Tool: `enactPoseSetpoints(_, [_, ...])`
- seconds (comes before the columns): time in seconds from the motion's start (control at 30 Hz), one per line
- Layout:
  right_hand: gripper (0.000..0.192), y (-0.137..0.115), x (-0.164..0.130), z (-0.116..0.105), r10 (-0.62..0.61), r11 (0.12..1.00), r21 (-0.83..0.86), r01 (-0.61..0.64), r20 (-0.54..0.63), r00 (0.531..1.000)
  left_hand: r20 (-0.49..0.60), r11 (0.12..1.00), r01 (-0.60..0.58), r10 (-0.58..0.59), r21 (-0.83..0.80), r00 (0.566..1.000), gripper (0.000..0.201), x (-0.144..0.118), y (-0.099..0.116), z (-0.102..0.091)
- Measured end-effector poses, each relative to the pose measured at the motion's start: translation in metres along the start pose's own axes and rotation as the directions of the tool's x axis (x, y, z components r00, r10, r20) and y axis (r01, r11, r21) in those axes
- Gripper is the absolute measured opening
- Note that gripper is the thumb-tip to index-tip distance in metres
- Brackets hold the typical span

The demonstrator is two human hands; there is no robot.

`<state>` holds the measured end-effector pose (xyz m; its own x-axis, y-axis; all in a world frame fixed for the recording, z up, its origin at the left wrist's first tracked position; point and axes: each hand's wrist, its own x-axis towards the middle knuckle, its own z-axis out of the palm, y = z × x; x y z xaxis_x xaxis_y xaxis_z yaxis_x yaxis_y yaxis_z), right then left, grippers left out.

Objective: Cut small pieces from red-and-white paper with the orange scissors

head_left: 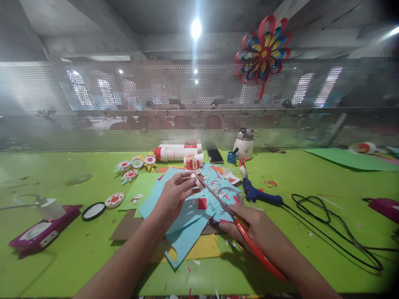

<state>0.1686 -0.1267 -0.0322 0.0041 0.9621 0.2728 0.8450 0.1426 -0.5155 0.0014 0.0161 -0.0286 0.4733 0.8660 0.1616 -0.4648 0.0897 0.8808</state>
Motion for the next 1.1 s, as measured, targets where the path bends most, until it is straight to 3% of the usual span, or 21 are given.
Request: enactPoseSetpoints(1.1, [0.035,0.0,-0.002,0.014,0.0,0.996,-0.093,-0.007,-0.081,0.997,-0.027,1.0,-0.019,0.019,0.011,0.999,0.027,-0.002,-0.004,0.003])
